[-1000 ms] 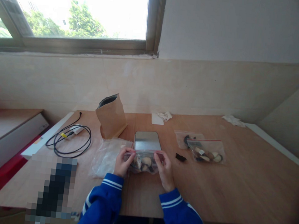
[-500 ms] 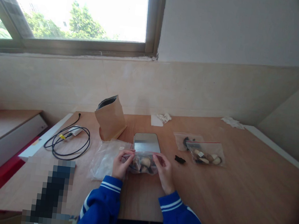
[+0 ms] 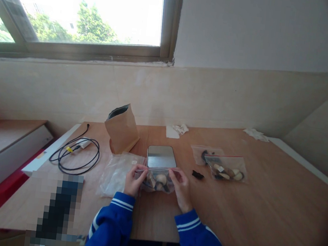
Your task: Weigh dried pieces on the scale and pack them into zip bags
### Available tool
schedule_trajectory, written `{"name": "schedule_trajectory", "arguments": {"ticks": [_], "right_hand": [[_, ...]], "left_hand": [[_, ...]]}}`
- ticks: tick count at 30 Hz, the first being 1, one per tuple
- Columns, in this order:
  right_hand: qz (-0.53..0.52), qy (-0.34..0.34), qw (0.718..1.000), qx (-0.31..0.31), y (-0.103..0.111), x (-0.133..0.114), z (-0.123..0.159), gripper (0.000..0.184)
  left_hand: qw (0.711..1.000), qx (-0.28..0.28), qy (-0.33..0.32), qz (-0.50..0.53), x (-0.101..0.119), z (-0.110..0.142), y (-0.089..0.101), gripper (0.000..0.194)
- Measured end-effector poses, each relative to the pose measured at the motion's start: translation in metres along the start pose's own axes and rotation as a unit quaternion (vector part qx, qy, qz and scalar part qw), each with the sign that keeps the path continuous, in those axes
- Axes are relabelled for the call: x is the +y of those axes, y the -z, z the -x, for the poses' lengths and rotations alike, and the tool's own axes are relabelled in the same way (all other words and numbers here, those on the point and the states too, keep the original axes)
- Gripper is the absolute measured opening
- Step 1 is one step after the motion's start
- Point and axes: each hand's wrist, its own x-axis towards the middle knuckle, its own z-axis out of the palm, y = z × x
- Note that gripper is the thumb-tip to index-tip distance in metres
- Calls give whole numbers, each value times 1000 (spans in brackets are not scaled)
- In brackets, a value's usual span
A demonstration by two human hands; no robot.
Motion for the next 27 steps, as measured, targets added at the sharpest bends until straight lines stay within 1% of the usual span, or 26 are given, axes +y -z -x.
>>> {"name": "schedule_trajectory", "arguments": {"ticks": [4,6,8,14,19,24,27], "right_hand": [[-35,-34,998,-36,2,-1,1,34],[-41,-45,997,-56,2,0,1,34],[-30,-46,997,-62,2,1,0,34],[6,-24,999,-31,-1,0,1,34],[28,-2,999,-22,-2,0,0,30],[30,5,999,-11,-1,0,0,28],[7,-7,1000,-15,-1,-1,0,31]], "left_hand": [[999,-25,2,33,2,-1,-1,28],[999,-40,2,29,2,-2,-1,28],[999,-51,5,18,0,-2,-2,27],[999,-37,4,-2,-4,-2,-1,27],[1000,-19,1,-10,-3,-2,-1,26],[999,-24,30,23,0,-1,-3,27],[996,-37,49,63,2,-1,-4,27]]}}
